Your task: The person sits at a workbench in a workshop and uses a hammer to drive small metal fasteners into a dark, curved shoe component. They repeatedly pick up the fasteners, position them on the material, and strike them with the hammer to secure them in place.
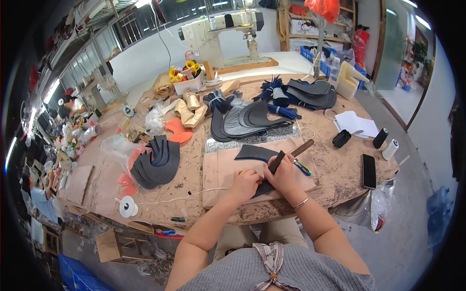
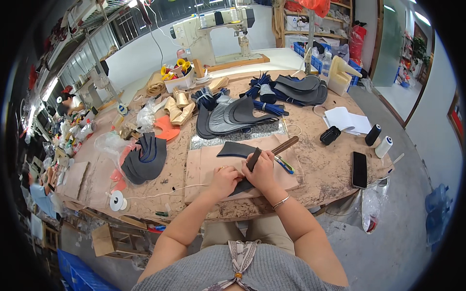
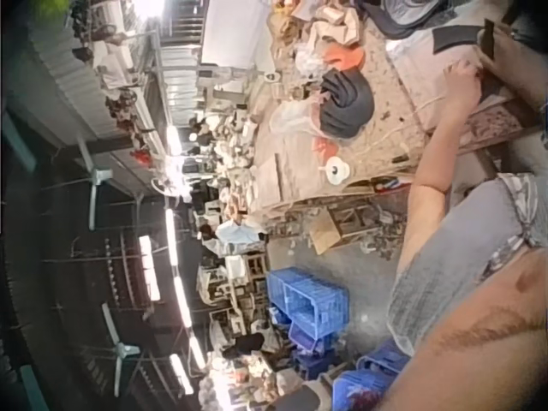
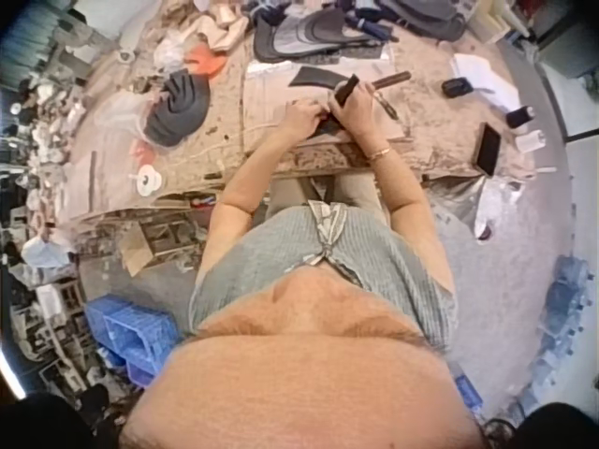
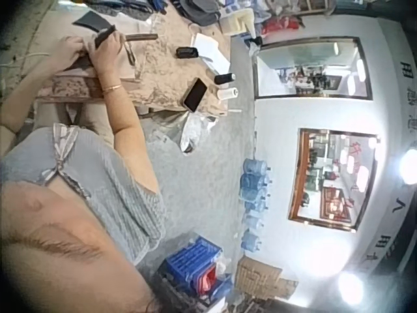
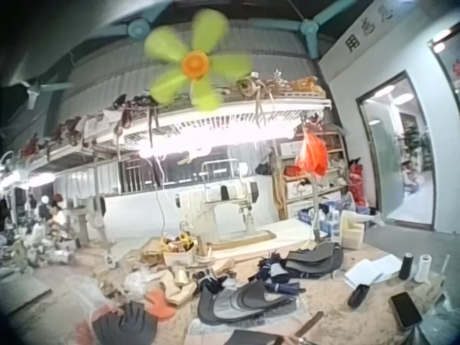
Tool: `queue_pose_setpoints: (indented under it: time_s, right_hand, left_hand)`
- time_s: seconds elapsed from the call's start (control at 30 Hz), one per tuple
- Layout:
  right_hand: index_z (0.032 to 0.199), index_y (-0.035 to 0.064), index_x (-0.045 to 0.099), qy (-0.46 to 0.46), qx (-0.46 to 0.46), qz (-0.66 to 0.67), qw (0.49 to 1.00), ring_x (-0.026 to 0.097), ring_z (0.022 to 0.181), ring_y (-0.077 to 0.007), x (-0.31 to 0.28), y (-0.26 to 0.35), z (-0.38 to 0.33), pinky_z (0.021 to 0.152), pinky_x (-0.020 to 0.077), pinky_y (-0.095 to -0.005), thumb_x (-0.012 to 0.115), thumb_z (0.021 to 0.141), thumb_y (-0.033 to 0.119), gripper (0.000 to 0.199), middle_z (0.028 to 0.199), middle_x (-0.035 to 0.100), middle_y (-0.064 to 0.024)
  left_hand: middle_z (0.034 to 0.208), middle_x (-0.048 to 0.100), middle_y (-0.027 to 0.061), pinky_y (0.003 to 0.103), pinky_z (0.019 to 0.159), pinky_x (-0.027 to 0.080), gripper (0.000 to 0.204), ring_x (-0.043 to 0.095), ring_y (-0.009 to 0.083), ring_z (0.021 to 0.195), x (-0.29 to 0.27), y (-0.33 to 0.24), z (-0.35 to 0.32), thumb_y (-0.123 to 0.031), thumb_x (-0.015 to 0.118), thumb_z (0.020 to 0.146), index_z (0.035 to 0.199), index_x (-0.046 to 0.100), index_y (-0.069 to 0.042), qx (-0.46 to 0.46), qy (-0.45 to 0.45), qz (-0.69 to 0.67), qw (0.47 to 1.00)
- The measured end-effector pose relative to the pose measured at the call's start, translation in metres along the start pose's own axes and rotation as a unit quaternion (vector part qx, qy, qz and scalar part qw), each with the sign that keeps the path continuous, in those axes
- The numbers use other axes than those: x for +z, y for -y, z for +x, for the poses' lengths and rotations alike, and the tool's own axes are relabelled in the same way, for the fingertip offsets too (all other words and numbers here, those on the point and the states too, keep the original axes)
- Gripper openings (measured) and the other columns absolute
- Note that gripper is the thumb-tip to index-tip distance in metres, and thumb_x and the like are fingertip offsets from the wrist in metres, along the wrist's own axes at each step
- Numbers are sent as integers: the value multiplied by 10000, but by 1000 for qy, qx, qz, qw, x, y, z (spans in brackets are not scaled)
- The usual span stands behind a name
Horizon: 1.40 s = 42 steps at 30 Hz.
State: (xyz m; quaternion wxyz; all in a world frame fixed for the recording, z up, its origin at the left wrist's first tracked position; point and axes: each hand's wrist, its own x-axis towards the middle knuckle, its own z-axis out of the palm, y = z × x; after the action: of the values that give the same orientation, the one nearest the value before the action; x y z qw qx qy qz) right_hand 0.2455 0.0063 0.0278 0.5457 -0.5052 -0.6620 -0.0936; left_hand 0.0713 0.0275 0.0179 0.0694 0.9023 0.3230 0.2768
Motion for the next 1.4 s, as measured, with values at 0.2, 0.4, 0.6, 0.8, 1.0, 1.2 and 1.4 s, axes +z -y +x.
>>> queue_pose_setpoints:
  time_s: [0.2,0.4,0.6,0.8,1.0,1.2,1.4]
  right_hand:
    - [765,105,584,-4,-2,12,1000,581,740,-244,2,-1,0,812,378,-404,767,714,118,191,705,576,-21]
    - [768,105,598,17,-54,-5,998,570,725,-255,-12,20,13,815,380,-402,768,711,112,180,709,580,-23]
    - [762,78,611,84,-29,24,996,574,714,-288,-4,6,14,818,403,-419,739,708,113,143,704,596,-62]
    - [745,98,604,2,-72,-57,996,601,773,-268,-19,20,24,837,402,-414,738,725,120,137,699,602,-41]
    - [749,95,609,65,-22,-48,997,600,774,-259,-13,-13,18,848,402,-407,753,737,122,147,715,617,-38]
    - [723,86,590,24,-65,-29,997,577,756,-267,-3,4,12,830,388,-423,755,698,108,169,697,594,-43]
    - [718,78,588,44,-107,-34,993,575,763,-274,-8,4,36,858,383,-413,741,707,117,158,709,599,-47]
  left_hand:
    - [875,629,101,393,715,533,112,658,300,807,4,26,-8,-6,685,796,897,697,-54,41,13,-136,990]
    - [886,628,107,406,716,528,36,645,303,805,-5,15,-17,-29,666,827,863,666,-31,54,-21,-92,994]
    - [920,629,100,405,743,512,26,628,307,826,9,20,-15,-63,657,844,864,666,-48,62,-32,-107,992]
    - [940,624,87,415,817,491,58,617,312,893,29,28,1,-101,635,861,904,655,-68,61,-26,-98,993]
    - [941,631,76,403,817,495,61,618,300,897,8,26,-5,-103,649,854,905,673,-81,56,2,-118,991]
    - [925,639,62,388,802,505,61,620,289,888,15,33,-5,-86,681,830,890,687,-86,62,-32,-113,991]
    - [913,640,62,392,801,507,46,622,285,888,2,36,-12,-88,690,822,866,681,-78,66,-19,-91,994]
